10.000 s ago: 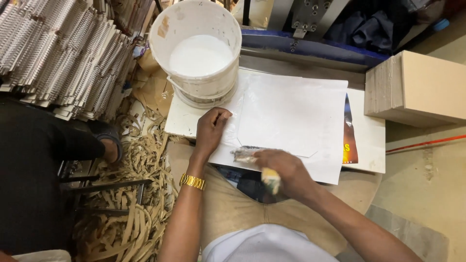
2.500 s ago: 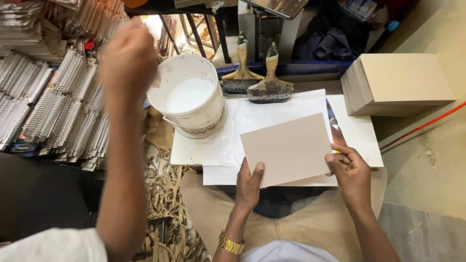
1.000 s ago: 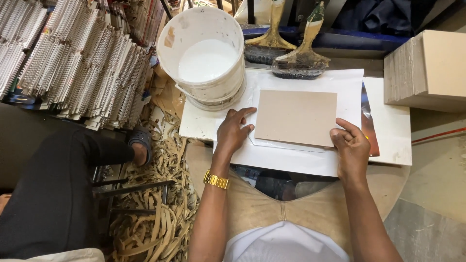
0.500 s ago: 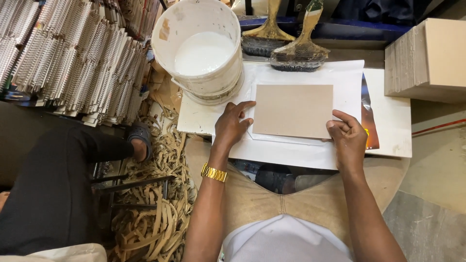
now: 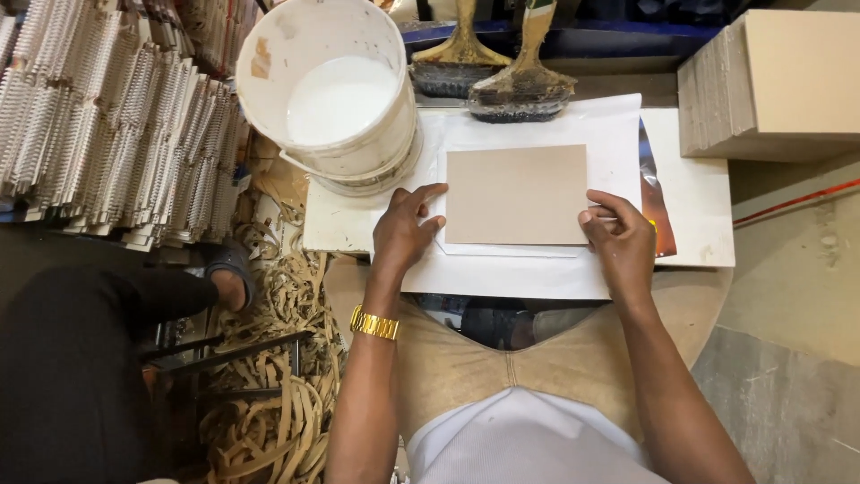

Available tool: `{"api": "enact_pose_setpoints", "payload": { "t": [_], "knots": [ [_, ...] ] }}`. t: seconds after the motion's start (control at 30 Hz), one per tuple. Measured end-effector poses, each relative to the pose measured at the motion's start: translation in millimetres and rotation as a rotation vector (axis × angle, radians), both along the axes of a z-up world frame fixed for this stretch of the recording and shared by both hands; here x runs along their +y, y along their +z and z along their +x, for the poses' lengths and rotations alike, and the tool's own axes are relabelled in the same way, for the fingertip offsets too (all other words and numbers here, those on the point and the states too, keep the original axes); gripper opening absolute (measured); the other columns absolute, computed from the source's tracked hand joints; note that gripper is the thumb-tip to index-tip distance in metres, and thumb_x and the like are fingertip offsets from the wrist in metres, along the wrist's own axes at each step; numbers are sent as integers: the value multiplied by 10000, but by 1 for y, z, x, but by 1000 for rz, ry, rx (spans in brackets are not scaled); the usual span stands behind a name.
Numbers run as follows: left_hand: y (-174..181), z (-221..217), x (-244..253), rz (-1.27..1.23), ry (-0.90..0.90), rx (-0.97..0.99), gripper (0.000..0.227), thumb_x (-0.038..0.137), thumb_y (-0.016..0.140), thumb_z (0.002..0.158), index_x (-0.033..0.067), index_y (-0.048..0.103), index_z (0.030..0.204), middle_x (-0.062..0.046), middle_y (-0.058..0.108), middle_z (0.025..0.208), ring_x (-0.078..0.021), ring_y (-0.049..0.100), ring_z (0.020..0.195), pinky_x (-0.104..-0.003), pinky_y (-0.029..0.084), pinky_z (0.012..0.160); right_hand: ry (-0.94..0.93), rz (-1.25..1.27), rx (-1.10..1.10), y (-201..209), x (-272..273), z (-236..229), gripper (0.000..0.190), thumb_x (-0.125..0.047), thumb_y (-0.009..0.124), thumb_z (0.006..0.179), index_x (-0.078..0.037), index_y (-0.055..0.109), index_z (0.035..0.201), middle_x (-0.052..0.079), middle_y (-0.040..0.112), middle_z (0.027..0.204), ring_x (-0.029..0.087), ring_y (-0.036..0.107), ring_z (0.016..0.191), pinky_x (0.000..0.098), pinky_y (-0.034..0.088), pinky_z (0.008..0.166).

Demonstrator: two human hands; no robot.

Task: The person repeatedly applies white glue to the edges of white notebook covers using a brush, then places a brown cardboard insert on the glued area and presses it down. The person repeats this cycle multiple times, handling one cover at a time.

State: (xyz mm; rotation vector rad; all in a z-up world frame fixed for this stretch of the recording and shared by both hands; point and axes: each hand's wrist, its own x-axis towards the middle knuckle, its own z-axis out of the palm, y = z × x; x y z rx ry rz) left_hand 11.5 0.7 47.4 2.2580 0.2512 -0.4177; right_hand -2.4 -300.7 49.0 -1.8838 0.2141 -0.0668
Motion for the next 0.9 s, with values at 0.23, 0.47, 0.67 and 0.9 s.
{"api": "enact_pose_setpoints", "payload": {
  "t": [0.23, 0.47, 0.67, 0.9],
  "knots": [
    [2, 0, 0, 10, 19, 19, 483, 229, 713, 934, 363, 626, 1390, -32, 537, 1063, -287, 666, 1021, -454, 513, 967, 89, -181, 32, -19, -23, 13, 331, -89, 764, 889, -108, 764, 1219, 86, 676, 946, 121, 513, 752, 252, 476, 656],
    [4, 0, -1, 4, 35, 17, 483, 231, 710, 935, 369, 625, 1390, -21, 527, 1062, -273, 665, 1007, -439, 518, 954, 173, -273, 111, -25, -33, 26, 357, -48, 787, 840, -98, 770, 1193, 93, 720, 913, 140, 550, 712, 267, 484, 637],
    [1, -1, -1, 0, 48, 14, 482, 222, 708, 938, 359, 629, 1393, -13, 514, 1045, -259, 656, 972, -429, 523, 936, 200, -273, 120, -26, -35, 27, 334, -32, 773, 863, -88, 768, 1192, 108, 722, 945, 151, 575, 744, 273, 493, 659],
    [3, -2, -2, 9, 45, -4, 480, 215, 711, 935, 348, 632, 1389, -27, 523, 1050, -284, 667, 970, -440, 535, 910, 209, -259, 134, -18, -34, 27, 345, -44, 800, 863, -86, 766, 1204, 116, 726, 947, 151, 567, 738, 268, 486, 648]
  ]
}}
